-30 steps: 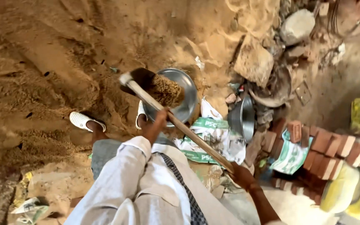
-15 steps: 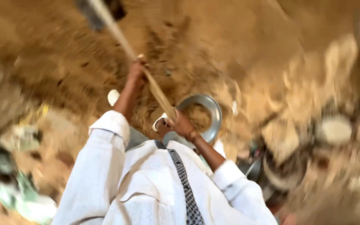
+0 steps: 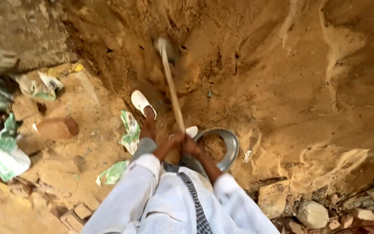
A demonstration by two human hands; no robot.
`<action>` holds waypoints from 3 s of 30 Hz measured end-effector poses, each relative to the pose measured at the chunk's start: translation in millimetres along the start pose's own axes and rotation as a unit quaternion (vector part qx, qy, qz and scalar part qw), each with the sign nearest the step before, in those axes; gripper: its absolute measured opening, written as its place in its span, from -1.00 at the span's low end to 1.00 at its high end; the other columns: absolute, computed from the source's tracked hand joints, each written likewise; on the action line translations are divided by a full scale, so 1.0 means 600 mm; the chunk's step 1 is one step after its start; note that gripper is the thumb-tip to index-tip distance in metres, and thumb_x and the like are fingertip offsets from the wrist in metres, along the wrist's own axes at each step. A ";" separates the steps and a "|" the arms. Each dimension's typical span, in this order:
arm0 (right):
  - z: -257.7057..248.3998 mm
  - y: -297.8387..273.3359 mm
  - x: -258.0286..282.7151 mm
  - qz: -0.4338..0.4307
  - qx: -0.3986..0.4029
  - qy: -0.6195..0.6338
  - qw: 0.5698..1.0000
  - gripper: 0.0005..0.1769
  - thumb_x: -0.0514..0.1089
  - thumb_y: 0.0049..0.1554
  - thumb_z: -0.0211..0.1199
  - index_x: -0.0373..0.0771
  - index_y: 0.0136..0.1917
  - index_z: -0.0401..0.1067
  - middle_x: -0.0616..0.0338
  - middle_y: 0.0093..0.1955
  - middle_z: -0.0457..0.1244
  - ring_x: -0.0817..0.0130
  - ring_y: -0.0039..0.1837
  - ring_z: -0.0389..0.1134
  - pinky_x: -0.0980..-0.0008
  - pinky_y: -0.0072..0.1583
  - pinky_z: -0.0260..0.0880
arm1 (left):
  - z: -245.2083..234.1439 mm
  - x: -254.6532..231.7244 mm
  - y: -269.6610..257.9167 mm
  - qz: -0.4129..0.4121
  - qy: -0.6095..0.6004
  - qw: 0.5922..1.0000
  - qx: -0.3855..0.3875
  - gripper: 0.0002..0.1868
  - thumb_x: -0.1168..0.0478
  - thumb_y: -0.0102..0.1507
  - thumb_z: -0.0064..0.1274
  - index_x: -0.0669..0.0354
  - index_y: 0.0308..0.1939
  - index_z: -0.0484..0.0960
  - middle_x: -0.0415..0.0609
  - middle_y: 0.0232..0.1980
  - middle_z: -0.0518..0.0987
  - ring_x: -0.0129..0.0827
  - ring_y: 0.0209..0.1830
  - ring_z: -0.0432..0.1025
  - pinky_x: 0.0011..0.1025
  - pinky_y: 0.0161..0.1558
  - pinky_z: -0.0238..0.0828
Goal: The person digs sand from a sand pile using a long-handled hoe, filling a large metal basin. They lift the full basin, carry it up a concrete staircase, and empty the sand at the top, then return down to refill the basin.
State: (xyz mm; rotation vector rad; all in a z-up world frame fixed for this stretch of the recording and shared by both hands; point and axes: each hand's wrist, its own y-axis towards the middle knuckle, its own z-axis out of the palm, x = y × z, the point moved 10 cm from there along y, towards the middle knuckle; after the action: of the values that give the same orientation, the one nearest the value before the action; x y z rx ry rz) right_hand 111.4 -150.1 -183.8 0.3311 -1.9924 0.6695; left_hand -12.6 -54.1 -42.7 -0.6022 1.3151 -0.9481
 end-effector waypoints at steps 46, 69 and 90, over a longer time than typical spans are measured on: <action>0.014 -1.089 0.302 0.530 -0.169 0.084 0.827 -0.38 0.03 0.12 0.25 -0.22 0.37 0.22 -0.27 -0.06 0.39 -0.25 0.02 0.42 -0.07 0.05 0.44 | 0.492 0.542 0.043 -0.267 -0.009 0.961 0.073 -0.74 0.07 0.37 -0.03 0.19 -0.19 0.58 0.10 -0.34 0.59 -0.10 -0.41 0.50 -0.11 -0.31 0.54; -0.255 -0.069 0.235 0.228 -0.270 0.283 0.892 -0.80 -0.14 0.23 0.09 -0.32 0.00 0.40 0.03 -0.35 0.26 0.24 -0.39 0.23 0.22 -0.34 0.21 | 0.159 0.103 0.156 -0.031 0.182 0.977 0.105 -0.65 0.01 0.35 0.06 0.28 -0.19 0.59 -0.01 -0.36 0.51 -0.31 -0.42 0.36 -0.27 -0.41 0.28; -0.246 -0.266 0.217 0.292 -0.204 0.303 0.884 -0.52 0.20 0.18 0.22 -0.16 0.19 0.41 0.20 -0.27 0.36 0.47 -0.27 0.38 0.41 -0.22 0.41 | 0.092 0.124 0.121 0.030 0.245 0.968 -0.050 -0.58 0.07 0.32 -0.03 0.41 0.04 0.48 0.29 -0.26 0.54 0.02 -0.41 0.44 -0.06 -0.42 0.34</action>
State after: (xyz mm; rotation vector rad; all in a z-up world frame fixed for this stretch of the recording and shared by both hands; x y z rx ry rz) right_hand 231.7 -187.9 35.7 -0.6904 -1.5432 0.5945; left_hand 56.8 -87.9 -131.7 -0.4113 1.8198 -1.0233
